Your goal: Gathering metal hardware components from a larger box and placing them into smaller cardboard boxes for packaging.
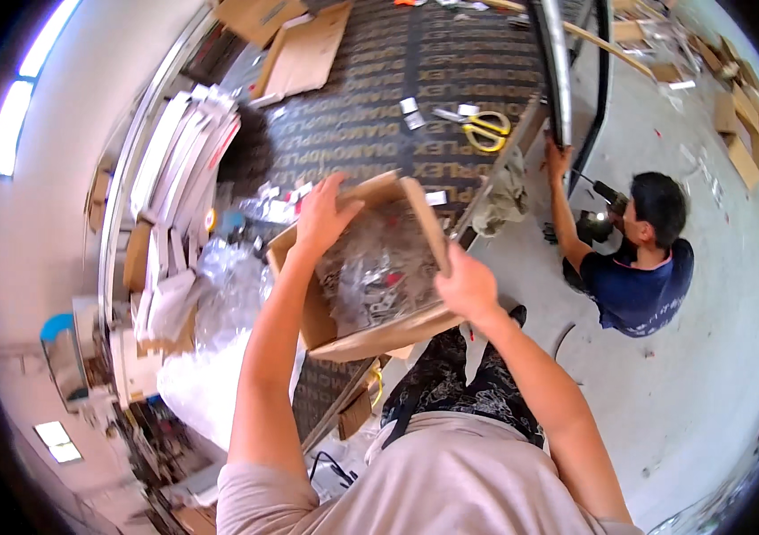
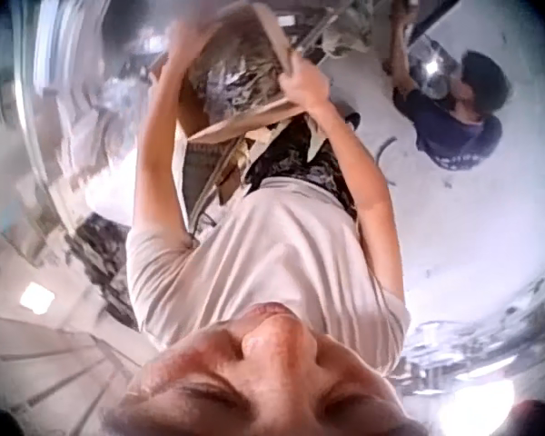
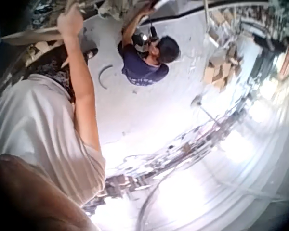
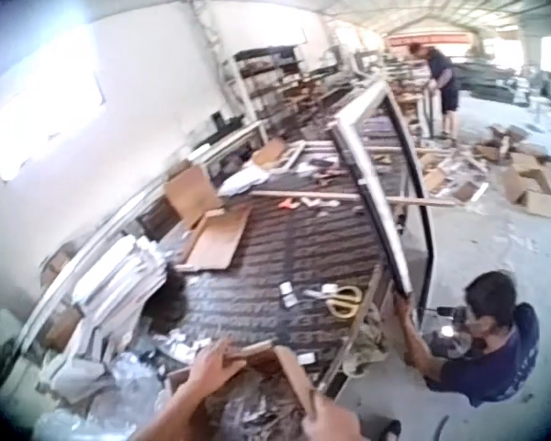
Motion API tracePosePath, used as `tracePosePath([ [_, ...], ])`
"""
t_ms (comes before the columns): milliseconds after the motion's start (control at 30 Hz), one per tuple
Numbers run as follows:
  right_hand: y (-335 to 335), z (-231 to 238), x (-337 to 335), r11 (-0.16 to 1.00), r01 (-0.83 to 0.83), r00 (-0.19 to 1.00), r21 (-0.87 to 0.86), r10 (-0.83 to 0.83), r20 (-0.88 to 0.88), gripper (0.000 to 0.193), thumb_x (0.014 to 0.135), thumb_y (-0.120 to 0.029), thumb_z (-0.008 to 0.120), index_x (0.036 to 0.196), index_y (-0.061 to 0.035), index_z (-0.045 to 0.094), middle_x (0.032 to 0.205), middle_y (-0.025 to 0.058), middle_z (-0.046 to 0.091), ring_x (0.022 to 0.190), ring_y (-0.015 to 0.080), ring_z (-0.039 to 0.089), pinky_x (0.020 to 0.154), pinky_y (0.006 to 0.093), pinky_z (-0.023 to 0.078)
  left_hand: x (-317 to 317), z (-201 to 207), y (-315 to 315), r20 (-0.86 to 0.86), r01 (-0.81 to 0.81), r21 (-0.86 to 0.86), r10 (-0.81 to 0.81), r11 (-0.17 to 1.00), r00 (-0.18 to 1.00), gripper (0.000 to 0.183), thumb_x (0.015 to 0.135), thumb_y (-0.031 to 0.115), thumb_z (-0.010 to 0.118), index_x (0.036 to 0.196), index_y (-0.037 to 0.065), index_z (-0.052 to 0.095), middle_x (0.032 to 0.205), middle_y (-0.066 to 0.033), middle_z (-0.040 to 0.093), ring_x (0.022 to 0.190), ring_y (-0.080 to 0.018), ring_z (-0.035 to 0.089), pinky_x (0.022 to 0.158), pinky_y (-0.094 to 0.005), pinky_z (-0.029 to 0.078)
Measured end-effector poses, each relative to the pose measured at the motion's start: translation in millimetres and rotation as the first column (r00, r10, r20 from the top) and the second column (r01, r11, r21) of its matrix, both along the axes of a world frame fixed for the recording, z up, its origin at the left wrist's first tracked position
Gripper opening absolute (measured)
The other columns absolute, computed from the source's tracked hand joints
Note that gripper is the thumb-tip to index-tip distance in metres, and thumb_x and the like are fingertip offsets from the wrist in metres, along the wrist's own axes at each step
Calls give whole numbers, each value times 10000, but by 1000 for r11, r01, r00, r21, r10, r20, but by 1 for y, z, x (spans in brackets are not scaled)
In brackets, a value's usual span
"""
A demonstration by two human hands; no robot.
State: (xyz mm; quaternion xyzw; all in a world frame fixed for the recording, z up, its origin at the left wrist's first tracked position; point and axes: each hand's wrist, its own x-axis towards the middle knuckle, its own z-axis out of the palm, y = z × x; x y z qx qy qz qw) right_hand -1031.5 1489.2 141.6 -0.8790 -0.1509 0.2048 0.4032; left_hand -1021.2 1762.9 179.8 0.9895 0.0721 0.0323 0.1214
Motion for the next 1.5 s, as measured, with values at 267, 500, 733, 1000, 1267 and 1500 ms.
tracePosePath([
  [267,10,-4,0,999,35,995,-22,-37,-96,537,760,-186,566,1283,-137,455,912,183,635,840,376,608,732,451,480,-139,5,42,96,-469,24,465,883,880,641,774,231,677,1306,-2,406,1261,-208,471,1168,-369,438,999,-415,341],
  [500,13,-7,5,1000,5,998,9,-5,-69,555,748,-172,588,1276,-60,459,967,211,621,895,372,602,779,405,468,-142,1,3,117,-174,-133,189,976,975,501,742,136,679,1205,42,514,1177,-153,533,1109,-332,497,963,-408,395],
  [733,15,-9,1,999,31,998,30,-29,-53,570,732,-142,595,1277,-39,464,1049,214,616,976,327,607,859,354,449,-105,-30,-14,-127,-100,-141,82,985,988,268,736,108,639,979,35,553,1036,-166,561,1001,-362,537,848,-413,438],
  [1000,16,-7,1,990,110,989,91,-101,-106,587,716,-108,622,1268,16,464,1111,187,606,1003,245,601,890,315,433,-154,14,-37,28,286,-522,-320,803,947,154,731,69,564,882,100,572,784,-86,582,714,-289,595,581,-407,481],
  [1267,52,49,-17,894,202,751,-401,121,649,532,751,-115,641,1253,-20,494,1182,177,559,1099,296,537,942,361,410,-146,83,109,580,-444,-338,555,830,596,695,871,241,621,1398,-22,251,1353,-229,396,1249,-332,391,1040,-398,292],
  [1500,126,7,-3,867,-407,876,-286,459,145,543,831,-295,588,1281,-22,452,1257,196,502,1206,380,420,995,464,365,-186,-23,74,8,-507,-543,608,670,794,586,894,261,581,1339,-49,359,1324,-213,445,1242,-288,419,1033,-363,315],
])
